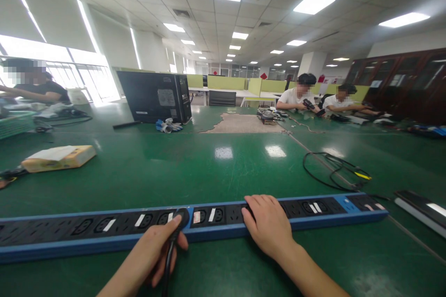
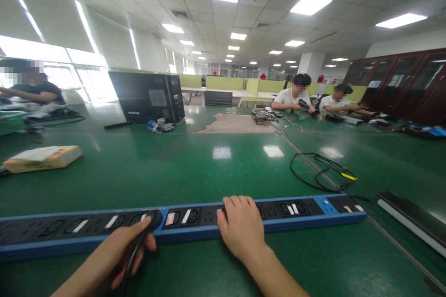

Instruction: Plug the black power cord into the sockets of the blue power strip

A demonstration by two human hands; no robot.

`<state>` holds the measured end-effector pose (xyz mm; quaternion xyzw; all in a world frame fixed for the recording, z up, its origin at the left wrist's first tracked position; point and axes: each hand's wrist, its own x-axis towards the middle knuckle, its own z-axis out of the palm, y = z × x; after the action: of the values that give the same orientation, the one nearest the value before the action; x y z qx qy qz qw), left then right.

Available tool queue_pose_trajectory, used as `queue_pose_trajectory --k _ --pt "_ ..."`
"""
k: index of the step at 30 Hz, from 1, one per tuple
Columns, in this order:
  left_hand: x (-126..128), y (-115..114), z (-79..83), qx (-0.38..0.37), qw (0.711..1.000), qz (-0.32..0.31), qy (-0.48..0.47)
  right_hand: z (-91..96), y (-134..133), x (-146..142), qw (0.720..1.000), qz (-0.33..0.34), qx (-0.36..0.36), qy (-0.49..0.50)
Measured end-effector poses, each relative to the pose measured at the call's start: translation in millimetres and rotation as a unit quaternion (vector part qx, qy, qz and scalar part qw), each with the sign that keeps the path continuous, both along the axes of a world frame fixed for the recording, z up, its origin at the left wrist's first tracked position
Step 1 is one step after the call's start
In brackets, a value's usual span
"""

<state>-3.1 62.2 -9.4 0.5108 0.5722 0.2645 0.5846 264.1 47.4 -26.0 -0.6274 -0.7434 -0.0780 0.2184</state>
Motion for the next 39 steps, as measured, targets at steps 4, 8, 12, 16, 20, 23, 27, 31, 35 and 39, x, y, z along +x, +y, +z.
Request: queue_pose_trajectory --k 4,8,12,16,20,23,27,31,35,39 --pt "1.1 -2.6 -0.6 -0.004 1.000 0.025 -0.003 0.3 0.1 -0.3 1.000 -0.003 -0.005 -0.001" --pt "-1.5 -2.8 -3.5 -0.027 0.999 0.021 -0.038 0.6 0.3 -0.3 1.000 -0.006 -0.010 -0.003" --pt "-4.0 -2.7 -8.1 -0.049 0.996 0.014 -0.076 0.7 0.0 -0.1 1.000 -0.004 -0.013 0.002" --pt "-4.0 -4.9 -8.3 -0.034 0.994 0.015 -0.100 0.7 0.2 0.2 1.000 -0.005 -0.010 0.003" --pt "-2.8 -8.1 -3.9 -0.022 0.993 0.012 -0.116 0.6 0.3 0.3 1.000 -0.003 -0.008 0.002" --pt "-2.3 -8.7 -2.3 -0.019 0.993 0.005 -0.115 0.5 -0.2 0.2 1.000 -0.004 -0.005 0.004" --pt "-1.0 -9.5 -1.0 -0.016 0.994 0.013 -0.112 0.6 -0.6 0.0 1.000 -0.003 -0.006 0.006" --pt "0.7 -12.7 3.4 -0.016 0.993 0.025 -0.114 1.1 0.0 0.1 1.000 -0.003 -0.007 0.006" --pt "0.1 -16.2 11.8 -0.002 0.988 0.044 -0.149 1.2 -0.1 0.0 1.000 -0.005 -0.009 0.006" --pt "-1.6 -18.8 20.4 0.040 0.974 0.058 -0.216 0.6 -0.9 -0.5 1.000 -0.006 -0.008 0.007"
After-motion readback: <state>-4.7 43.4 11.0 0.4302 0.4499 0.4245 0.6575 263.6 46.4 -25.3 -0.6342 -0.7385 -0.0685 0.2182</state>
